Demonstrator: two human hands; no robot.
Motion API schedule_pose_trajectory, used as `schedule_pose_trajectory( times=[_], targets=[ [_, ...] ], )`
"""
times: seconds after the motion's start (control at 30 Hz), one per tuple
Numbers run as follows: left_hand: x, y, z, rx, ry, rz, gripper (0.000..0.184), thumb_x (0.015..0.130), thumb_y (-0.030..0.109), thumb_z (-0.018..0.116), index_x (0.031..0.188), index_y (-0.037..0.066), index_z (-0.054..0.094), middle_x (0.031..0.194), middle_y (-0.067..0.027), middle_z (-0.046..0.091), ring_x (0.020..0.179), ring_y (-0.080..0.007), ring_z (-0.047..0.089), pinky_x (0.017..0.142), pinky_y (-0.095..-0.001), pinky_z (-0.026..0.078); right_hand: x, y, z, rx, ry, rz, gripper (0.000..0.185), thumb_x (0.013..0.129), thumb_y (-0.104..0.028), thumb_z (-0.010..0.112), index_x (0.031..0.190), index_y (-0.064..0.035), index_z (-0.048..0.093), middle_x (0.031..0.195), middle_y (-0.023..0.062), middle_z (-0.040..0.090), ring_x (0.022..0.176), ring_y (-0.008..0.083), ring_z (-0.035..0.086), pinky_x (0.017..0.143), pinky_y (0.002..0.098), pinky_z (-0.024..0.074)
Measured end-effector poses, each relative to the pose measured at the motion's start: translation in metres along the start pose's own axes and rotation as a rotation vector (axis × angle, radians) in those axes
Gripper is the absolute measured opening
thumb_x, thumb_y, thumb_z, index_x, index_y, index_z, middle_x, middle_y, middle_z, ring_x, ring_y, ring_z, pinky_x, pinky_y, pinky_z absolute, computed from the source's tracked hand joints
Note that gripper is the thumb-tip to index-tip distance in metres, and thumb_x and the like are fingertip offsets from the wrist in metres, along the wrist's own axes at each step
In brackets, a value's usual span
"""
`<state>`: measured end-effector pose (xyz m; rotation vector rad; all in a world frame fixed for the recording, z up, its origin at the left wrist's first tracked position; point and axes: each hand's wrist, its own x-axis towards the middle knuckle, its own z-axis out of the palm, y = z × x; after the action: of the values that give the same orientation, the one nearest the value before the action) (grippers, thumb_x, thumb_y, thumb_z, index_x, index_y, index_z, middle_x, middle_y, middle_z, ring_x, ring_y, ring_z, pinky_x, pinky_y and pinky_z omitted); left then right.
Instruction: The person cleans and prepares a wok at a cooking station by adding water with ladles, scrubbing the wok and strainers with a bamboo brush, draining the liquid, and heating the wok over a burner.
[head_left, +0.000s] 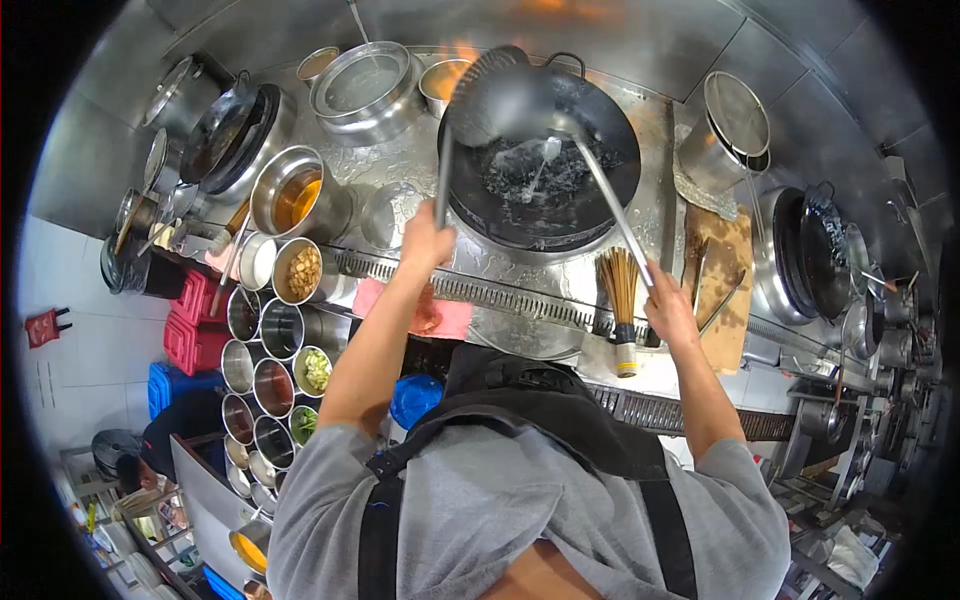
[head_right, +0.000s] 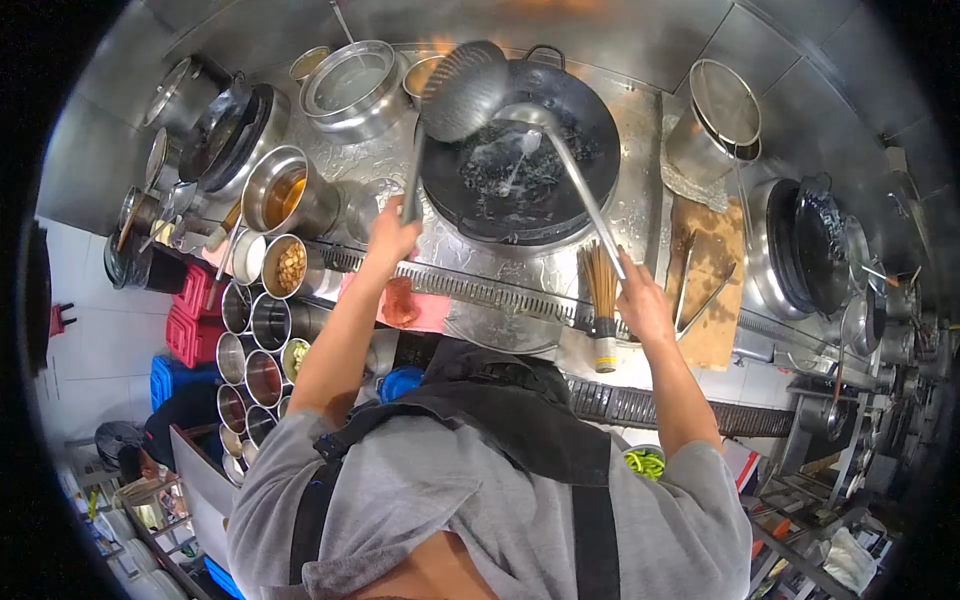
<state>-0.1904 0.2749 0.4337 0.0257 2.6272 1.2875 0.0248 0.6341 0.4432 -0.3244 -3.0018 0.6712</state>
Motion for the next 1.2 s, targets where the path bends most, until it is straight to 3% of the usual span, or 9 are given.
schedule_pose_trajectory(
  times=[0.1,0.17,0.33,0.57,0.73,0.8,0.83,1.03,1.2],
  targets=[
    [-0.029,-0.047,-0.027,0.062,0.208,0.056,0.056,0.076,0.013,0.060,0.129,0.003,0.046,0.087,-0.0203,0.066,0.080,-0.0289,0.069,0.072,-0.0385,0.053,-0.025,0.033,0.021,0.012,0.166,0.058,0.063,0.078,0.001,0.055,0.139,-0.0054,0.042,0.101,0.0235,0.058,0.090,0.0436,0.057,0.078,0.0493,0.0466],
    [-0.068,-0.046,-0.051,-0.049,0.232,0.019,0.054,0.077,0.012,0.059,0.128,0.002,0.046,0.080,-0.0171,0.064,0.066,-0.0260,0.067,0.060,-0.0382,0.053,-0.042,0.035,0.028,0.010,0.197,0.103,0.063,0.077,0.003,0.055,0.138,-0.0026,0.042,0.103,0.0249,0.057,0.087,0.0444,0.058,0.075,0.0504,0.0478],
    [-0.120,-0.083,-0.083,-0.532,0.102,-0.304,0.033,0.075,0.003,0.058,0.106,-0.005,0.050,0.064,-0.0102,0.055,0.045,-0.0191,0.055,0.038,-0.0322,0.043,-0.081,0.055,0.064,-0.070,0.210,0.342,0.064,0.078,0.002,0.055,0.140,-0.0031,0.040,0.111,0.0254,0.055,0.085,0.0437,0.058,0.073,0.0504,0.0483],
    [-0.109,-0.197,-0.093,-1.044,-0.234,-0.579,0.014,0.081,0.004,0.061,0.092,-0.001,0.053,0.069,-0.0103,0.057,0.048,-0.0187,0.055,0.043,-0.0301,0.044,-0.126,0.082,0.120,-0.210,0.156,0.434,0.064,0.082,0.001,0.051,0.143,-0.0106,0.037,0.116,0.0216,0.054,0.086,0.0403,0.062,0.070,0.0470,0.0524],
    [-0.074,-0.224,-0.106,-0.600,-0.229,-0.707,0.021,0.081,0.009,0.062,0.099,-0.001,0.058,0.076,-0.0134,0.063,0.064,-0.0257,0.064,0.058,-0.0379,0.054,-0.120,0.090,0.127,-0.124,0.206,0.432,0.037,0.088,-0.010,0.057,0.125,-0.0045,0.056,0.120,0.0224,0.054,0.098,0.0409,0.059,0.084,0.0464,0.0491],
    [-0.052,-0.232,-0.101,0.635,-0.238,-0.157,0.033,0.079,0.015,0.063,0.107,-0.001,0.063,0.090,-0.0194,0.068,0.084,-0.0355,0.066,0.078,-0.0444,0.054,-0.105,0.064,0.116,-0.061,0.316,0.362,0.029,0.090,-0.016,0.060,0.114,-0.0005,0.062,0.115,0.0221,0.058,0.099,0.0402,0.059,0.086,0.0452,0.0483],
    [-0.046,-0.216,-0.096,0.616,-0.155,-0.172,0.040,0.078,0.019,0.062,0.113,0.000,0.064,0.103,-0.0230,0.067,0.099,-0.0401,0.063,0.091,-0.0458,0.049,-0.099,0.060,0.115,0.082,0.183,0.440,0.032,0.089,-0.020,0.063,0.112,0.0022,0.063,0.108,0.0222,0.061,0.099,0.0406,0.059,0.086,0.0457,0.0482],
    [0.043,-0.079,-0.026,0.298,0.191,0.370,0.024,0.081,0.016,0.061,0.098,0.004,0.070,0.091,-0.0221,0.067,0.086,-0.0386,0.066,0.078,-0.0468,0.052,-0.096,0.061,0.146,0.012,-0.033,0.372,0.070,0.080,-0.025,0.072,0.138,0.0009,0.042,0.124,0.0299,0.053,0.109,0.0446,0.055,0.093,0.0460,0.0470],
    [0.123,0.044,0.097,0.620,-0.082,0.579,0.019,0.081,0.018,0.058,0.084,0.008,0.074,0.083,-0.0204,0.068,0.082,-0.0389,0.066,0.078,-0.0462,0.054,-0.094,0.057,0.143,-0.092,-0.097,0.426,0.078,0.078,-0.025,0.073,0.141,-0.0009,0.036,0.108,0.0287,0.057,0.100,0.0441,0.058,0.087,0.0479,0.0483]
  ],
)
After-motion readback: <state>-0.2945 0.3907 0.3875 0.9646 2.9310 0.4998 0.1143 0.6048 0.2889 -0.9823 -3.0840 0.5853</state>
